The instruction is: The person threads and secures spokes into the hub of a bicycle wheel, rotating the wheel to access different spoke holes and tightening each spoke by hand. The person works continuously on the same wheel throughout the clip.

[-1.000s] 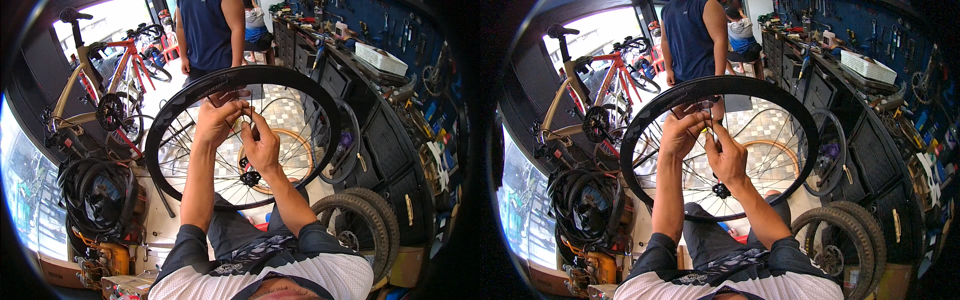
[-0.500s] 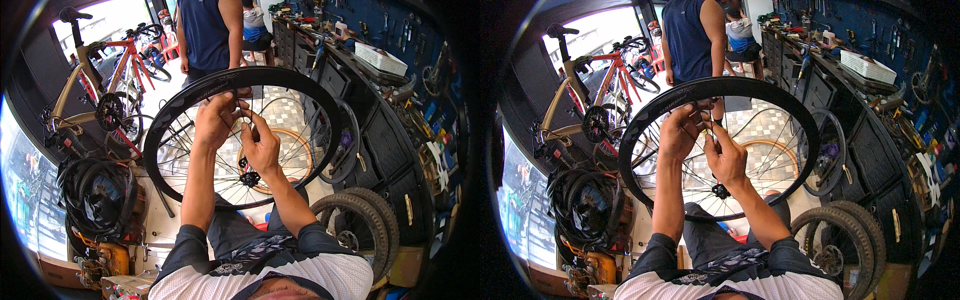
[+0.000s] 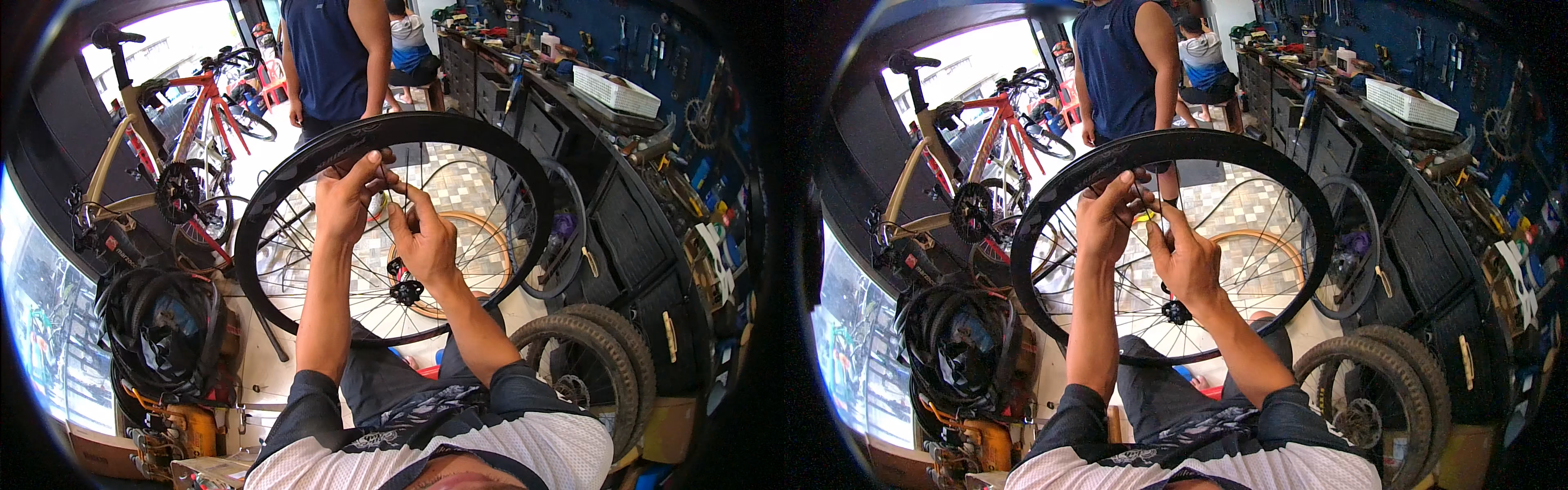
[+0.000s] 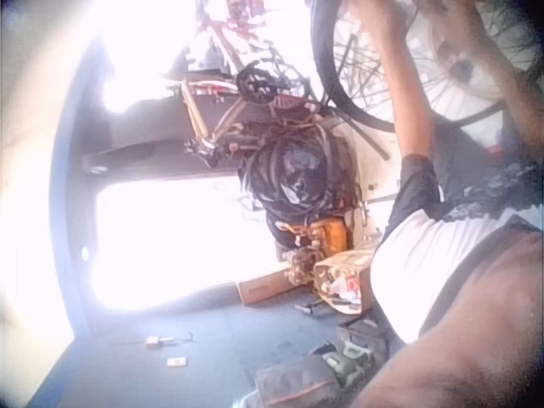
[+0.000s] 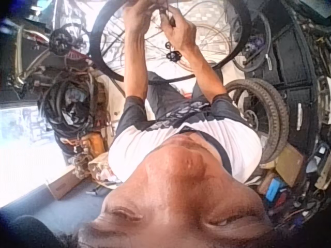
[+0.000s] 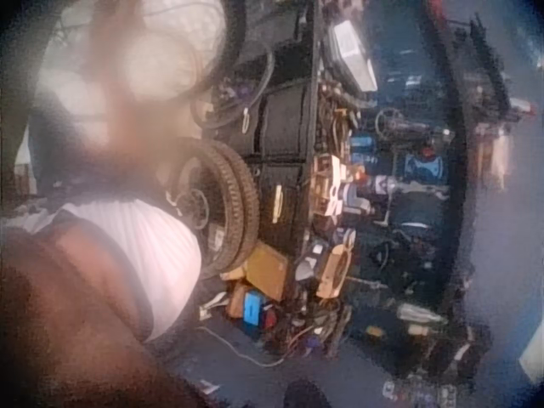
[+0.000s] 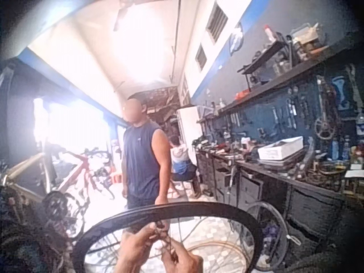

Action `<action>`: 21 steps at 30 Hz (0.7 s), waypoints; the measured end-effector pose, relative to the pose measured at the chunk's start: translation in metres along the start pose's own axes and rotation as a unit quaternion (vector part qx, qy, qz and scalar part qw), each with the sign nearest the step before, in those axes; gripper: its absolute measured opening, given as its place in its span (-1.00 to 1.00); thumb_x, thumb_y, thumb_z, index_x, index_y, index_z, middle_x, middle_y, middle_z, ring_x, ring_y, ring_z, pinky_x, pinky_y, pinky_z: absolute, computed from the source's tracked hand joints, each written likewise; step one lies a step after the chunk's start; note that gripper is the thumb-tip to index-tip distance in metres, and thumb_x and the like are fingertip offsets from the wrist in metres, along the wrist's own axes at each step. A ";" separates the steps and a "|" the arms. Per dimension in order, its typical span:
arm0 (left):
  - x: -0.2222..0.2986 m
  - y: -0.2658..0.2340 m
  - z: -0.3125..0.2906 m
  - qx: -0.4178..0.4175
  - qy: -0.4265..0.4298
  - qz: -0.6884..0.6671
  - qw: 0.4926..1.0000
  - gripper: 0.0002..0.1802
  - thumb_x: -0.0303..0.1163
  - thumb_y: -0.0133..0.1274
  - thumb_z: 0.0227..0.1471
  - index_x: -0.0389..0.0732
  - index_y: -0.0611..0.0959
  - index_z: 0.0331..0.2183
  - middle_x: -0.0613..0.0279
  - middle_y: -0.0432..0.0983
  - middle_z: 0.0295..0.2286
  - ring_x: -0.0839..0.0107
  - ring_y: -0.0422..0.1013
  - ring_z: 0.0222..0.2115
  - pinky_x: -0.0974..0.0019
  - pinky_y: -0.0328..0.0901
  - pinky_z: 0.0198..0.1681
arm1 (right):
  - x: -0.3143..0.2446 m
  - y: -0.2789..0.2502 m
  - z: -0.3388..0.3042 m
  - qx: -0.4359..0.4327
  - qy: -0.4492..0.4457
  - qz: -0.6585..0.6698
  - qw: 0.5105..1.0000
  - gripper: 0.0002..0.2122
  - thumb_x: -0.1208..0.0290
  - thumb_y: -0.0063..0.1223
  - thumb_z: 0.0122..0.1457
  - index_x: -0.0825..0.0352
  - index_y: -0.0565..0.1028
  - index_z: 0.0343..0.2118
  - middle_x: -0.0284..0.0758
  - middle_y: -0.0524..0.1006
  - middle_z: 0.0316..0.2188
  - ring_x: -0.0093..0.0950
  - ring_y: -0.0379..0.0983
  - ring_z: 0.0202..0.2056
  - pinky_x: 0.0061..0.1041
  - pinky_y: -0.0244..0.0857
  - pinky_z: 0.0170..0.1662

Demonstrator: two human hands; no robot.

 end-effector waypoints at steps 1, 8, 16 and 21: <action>-0.001 -0.002 0.000 -0.013 0.001 -0.013 1.000 -0.71 -0.45 0.23 0.18 -0.34 0.63 -0.07 0.03 0.66 -0.22 0.30 0.61 -0.33 0.20 0.51 -0.22 | 0.002 -0.001 -0.002 -0.007 0.010 -0.016 1.000 -0.74 0.38 0.18 0.35 0.37 0.51 0.01 -0.35 0.56 -0.64 -0.57 0.52 -0.59 -0.51 0.32 -0.52; -0.026 0.008 -0.047 0.145 0.206 0.288 0.924 -0.24 -0.47 0.18 0.21 -0.44 0.25 0.32 -0.24 0.31 0.24 -0.03 0.34 0.22 0.05 0.27 0.26 | 0.008 -0.021 -0.006 0.007 0.043 0.017 0.999 -0.80 0.33 0.19 0.35 0.32 0.46 -0.12 -0.24 0.70 -0.43 -0.38 0.70 -0.42 -0.42 0.48 -0.42; -0.034 0.085 -0.076 0.051 0.313 0.460 0.829 -0.03 -0.38 0.24 0.18 -0.52 0.05 0.38 -0.36 0.04 0.36 -0.06 0.08 0.38 0.06 -0.01 0.40 | 0.027 -0.030 -0.031 0.071 0.056 0.166 0.982 -0.61 0.45 0.20 0.31 0.43 0.31 0.09 -0.21 0.62 -0.36 -0.47 0.59 -0.36 -0.45 0.45 -0.32; -0.042 0.077 -0.015 0.002 0.161 0.335 0.928 -0.28 -0.29 0.27 0.21 -0.53 0.38 0.21 -0.12 0.44 0.14 0.21 0.37 0.17 0.17 0.21 0.27 | 0.033 -0.030 -0.038 0.078 0.005 0.166 0.983 -0.43 0.57 0.04 0.38 0.42 0.09 0.39 -0.24 0.60 -0.43 -0.49 0.58 -0.46 -0.50 0.47 -0.33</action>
Point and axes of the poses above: each hand's wrist, its own z-axis towards the middle knuckle, its own y-axis out of the palm, x = y × z, the point moved 3 cm from there along z, towards the middle knuckle
